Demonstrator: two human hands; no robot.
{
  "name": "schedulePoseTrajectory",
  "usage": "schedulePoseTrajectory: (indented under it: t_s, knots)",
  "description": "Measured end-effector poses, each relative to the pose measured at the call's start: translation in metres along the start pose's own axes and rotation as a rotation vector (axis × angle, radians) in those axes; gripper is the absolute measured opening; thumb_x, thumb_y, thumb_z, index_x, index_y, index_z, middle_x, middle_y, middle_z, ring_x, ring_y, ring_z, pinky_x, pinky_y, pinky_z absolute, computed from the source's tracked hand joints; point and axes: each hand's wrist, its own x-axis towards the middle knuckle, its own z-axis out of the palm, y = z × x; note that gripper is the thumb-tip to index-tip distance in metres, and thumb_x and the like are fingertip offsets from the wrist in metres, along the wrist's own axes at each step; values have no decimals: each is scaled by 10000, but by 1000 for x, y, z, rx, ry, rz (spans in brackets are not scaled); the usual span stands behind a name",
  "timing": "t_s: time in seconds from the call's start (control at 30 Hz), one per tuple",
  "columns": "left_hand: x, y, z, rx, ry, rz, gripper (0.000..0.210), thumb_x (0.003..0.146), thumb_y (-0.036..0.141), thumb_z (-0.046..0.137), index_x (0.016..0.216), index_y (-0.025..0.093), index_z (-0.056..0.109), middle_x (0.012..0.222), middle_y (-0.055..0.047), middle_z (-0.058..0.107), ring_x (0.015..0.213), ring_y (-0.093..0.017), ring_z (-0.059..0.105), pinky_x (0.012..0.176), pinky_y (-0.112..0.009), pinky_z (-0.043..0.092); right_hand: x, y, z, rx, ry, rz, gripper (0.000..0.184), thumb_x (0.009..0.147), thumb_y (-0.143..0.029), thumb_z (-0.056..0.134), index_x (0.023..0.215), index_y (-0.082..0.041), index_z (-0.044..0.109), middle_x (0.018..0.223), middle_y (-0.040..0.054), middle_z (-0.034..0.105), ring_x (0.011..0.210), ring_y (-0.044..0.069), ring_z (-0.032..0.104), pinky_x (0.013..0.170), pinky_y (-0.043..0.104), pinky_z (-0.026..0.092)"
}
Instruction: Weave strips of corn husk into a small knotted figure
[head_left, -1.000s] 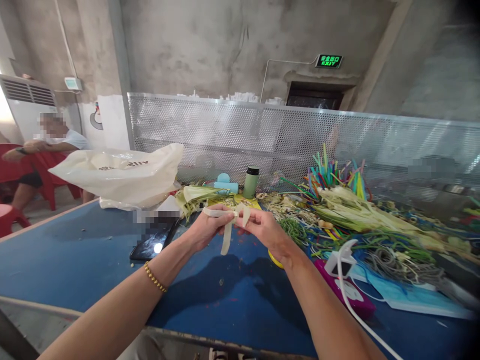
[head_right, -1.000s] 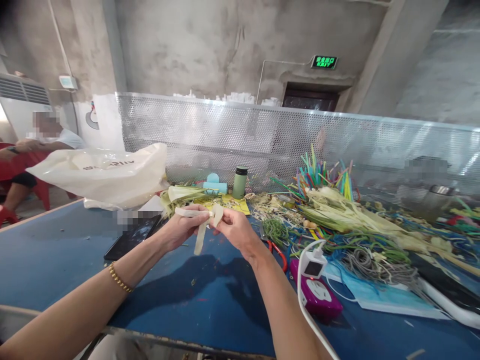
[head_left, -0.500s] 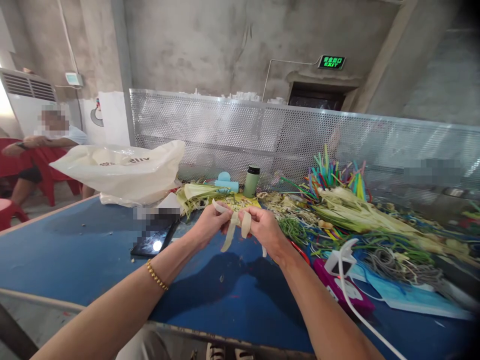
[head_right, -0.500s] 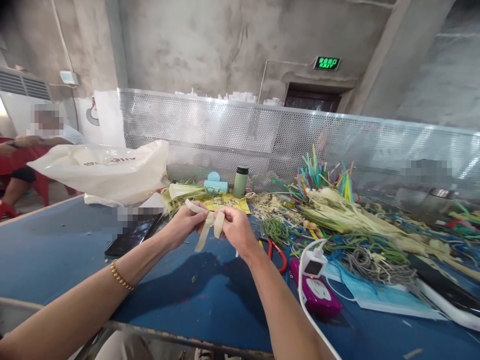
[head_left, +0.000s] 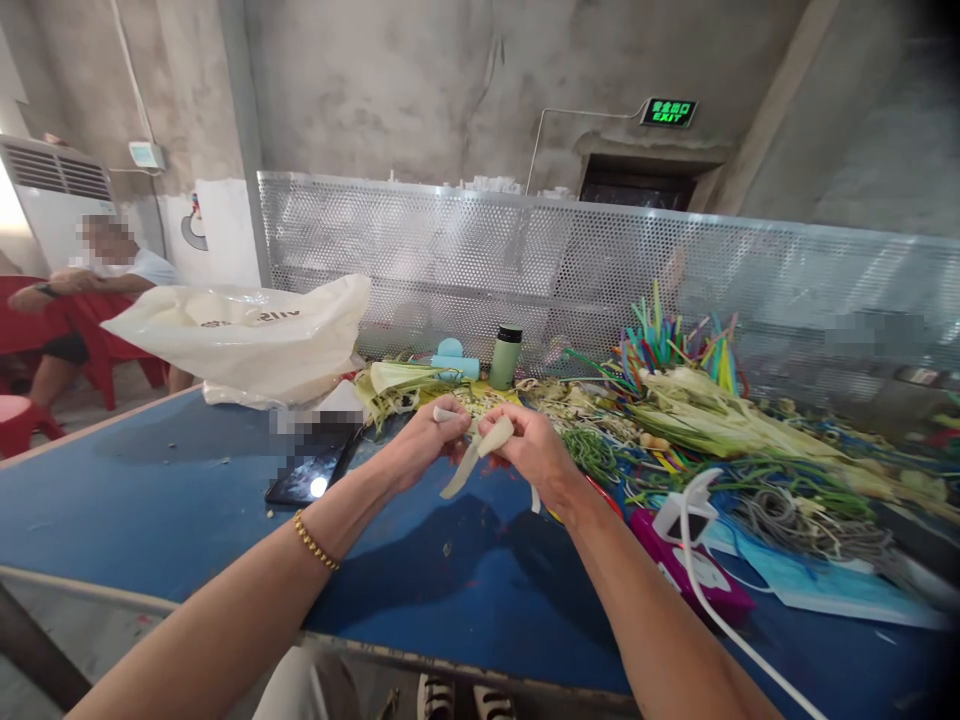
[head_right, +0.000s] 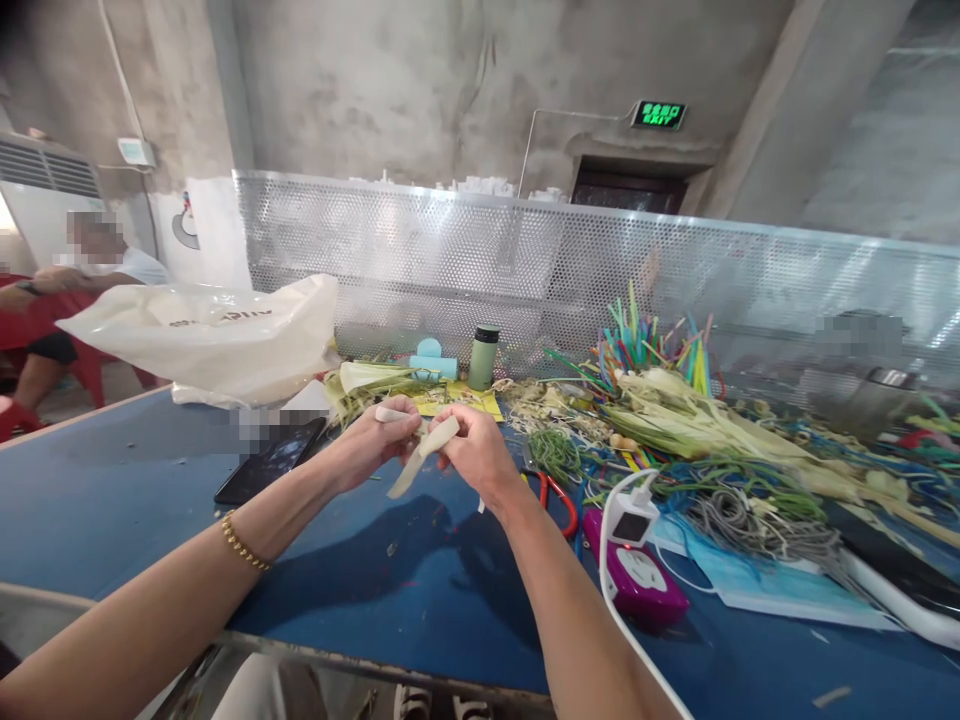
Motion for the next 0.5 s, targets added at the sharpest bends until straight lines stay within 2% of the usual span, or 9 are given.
schedulePoseTrajectory:
  t_s: [0.2, 0.4, 0.5]
  knots:
    - [6, -4, -9, 83, 41, 26, 251, 808, 378, 624, 785, 189, 460, 559, 27, 549, 475, -105, 503, 492, -235, 347, 2, 0, -4, -39, 10, 1, 56, 681, -233, 634, 690, -194, 594, 530, -44, 559, 447, 121, 524, 468, 248, 416]
    - [6, 2, -9, 120, 121, 26, 212, 769, 324, 632, 730, 184, 477, 552, 29, 521, 500, -106, 487, 513, -240, 342, 2, -2, -7, -76, 41, -4, 57, 656, -217, 638, 701, -184, 623, 528, -33, 579, 455, 125, 536, 471, 250, 421]
    - [8, 3, -12, 245, 169, 3, 178, 756, 289, 614, 683, 176, 498, 602, -6, 541, 561, -128, 492, 541, -260, 361, 1, -3, -7, -55, 45, 6, 56, 648, -204, 631, 697, -179, 622, 545, -28, 590, 454, 122, 543, 468, 246, 418]
